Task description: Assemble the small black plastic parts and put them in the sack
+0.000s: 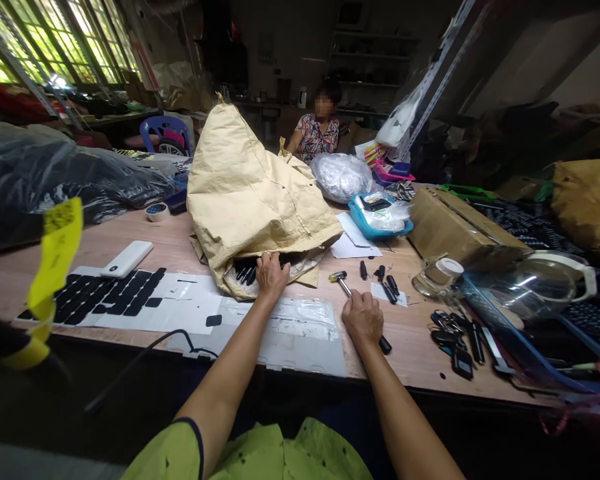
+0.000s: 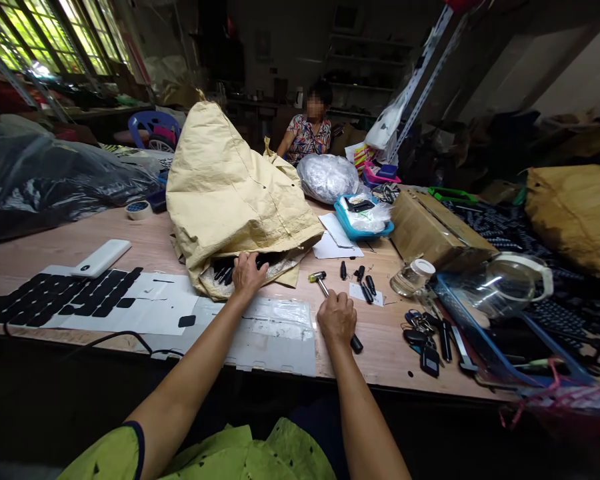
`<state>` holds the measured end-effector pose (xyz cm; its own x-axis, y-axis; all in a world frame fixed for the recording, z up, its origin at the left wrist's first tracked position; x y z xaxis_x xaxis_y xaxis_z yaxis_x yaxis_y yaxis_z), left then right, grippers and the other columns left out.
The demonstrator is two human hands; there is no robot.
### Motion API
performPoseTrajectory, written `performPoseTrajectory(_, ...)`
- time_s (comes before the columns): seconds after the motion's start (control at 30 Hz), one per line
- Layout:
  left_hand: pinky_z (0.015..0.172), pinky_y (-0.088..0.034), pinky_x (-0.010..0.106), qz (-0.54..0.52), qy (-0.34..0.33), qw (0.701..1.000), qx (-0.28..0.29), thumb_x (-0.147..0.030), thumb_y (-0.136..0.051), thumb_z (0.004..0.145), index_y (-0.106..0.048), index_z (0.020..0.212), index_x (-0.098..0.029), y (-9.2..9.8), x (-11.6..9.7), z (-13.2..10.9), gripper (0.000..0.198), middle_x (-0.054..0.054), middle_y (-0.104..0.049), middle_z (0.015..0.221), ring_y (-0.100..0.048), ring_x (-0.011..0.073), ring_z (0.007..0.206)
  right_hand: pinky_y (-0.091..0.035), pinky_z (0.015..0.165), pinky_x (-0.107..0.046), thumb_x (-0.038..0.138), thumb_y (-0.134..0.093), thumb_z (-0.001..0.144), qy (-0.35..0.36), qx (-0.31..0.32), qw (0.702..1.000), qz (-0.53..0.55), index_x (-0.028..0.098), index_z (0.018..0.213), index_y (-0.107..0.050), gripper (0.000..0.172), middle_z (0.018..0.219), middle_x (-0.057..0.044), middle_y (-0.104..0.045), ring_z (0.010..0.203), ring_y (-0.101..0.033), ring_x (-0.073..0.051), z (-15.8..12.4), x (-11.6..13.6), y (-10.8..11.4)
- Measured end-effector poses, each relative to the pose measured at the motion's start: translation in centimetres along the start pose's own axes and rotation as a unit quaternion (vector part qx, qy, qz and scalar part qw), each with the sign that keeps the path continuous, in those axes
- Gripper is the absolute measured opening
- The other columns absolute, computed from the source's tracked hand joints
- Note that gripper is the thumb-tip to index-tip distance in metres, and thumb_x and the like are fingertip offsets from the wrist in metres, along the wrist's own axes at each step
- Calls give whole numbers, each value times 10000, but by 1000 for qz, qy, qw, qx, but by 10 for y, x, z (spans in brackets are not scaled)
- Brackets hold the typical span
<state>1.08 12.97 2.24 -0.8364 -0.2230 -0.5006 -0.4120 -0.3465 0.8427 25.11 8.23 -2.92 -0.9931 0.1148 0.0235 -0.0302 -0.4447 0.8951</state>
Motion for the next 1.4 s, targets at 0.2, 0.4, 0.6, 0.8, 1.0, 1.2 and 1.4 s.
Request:
performPoseTrajectory(0.2, 914, -450, 364, 51, -1, 998, 48, -291, -592, 900, -687, 1048, -199, -14, 14, 9, 198, 114, -639, 1151, -516, 283, 1139, -272, 638, -296, 200, -487, 891, 2, 10, 1000, 1, 191, 1032, -681, 240, 878, -80, -556, 832, -472, -209, 0, 1, 0)
performPoseTrajectory(0.4, 925, -438, 366, 66, -22, 996, 51, -355, -644, 868, -695, 1055, -216, -13, 19, 6, 238, 106, -629, 1134, -510, 283, 1133, -271, 639, -295, 202, -467, 905, -7, 28, 1000, -1, 186, 1042, -680, 253, 892, -84, -567, 848, -481, -212, 0, 2, 3)
performPoseTrajectory(0.6, 920, -430, 391, 14, -12, 999, 36, -225, -602, 873, -694, 996, -231, -5, 27, 5, 153, 95, -664, 1094, -523, 288, 1097, -295, 648, -288, 210, -476, 909, -4, 36, 999, 14, 183, 1064, -676, 254, 890, -85, -558, 848, -482, -207, 1, 3, 4)
performPoseTrajectory(0.8, 933, -425, 372, -76, -120, 988, 59, -212, -571, 879, -711, 980, -250, 4, 33, -30, 176, 52, -693, 1019, -533, 254, 1027, -305, 652, -304, 207, -467, 904, -7, 28, 999, 22, 182, 1059, -676, 261, 903, -96, -553, 849, -468, -215, 0, 2, 4)
performPoseTrajectory(1.0, 912, -420, 360, -90, -191, 961, 181, -212, -608, 865, -733, 918, -239, -13, 29, -68, 139, 41, -686, 938, -542, 229, 974, -305, 667, -297, 214, -454, 918, -14, 44, 998, 34, 185, 1082, -676, 277, 925, -96, -553, 851, -461, -212, 0, 3, 7)
performPoseTrajectory(1.2, 937, -416, 372, -96, -170, 965, 175, -246, -772, 739, -744, 941, -254, -17, 27, -68, 204, 29, -684, 949, -541, 240, 1004, -321, 672, -288, 211, -474, 917, -35, 81, 994, 72, 194, 1082, -693, 275, 941, -97, -588, 881, -495, -210, 8, -3, 7)
performPoseTrajectory(1.4, 938, -418, 372, -110, -123, 968, 189, -241, -780, 715, -763, 872, -262, -17, 23, -67, 159, 18, -700, 915, -539, 244, 1017, -415, 718, -284, 256, -418, 931, -84, 69, 966, 235, 193, 1174, -671, 356, 988, -91, -648, 863, -563, -194, -5, -7, 30)
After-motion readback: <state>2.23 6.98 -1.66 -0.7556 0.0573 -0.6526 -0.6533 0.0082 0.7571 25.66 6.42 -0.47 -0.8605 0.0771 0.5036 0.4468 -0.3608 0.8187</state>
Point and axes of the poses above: each hand's wrist, its own z-axis towards the middle knuckle, its own y-axis out of the back of the hand, x = y × z, the point moved 5 cm from there along z, towards the middle knuckle
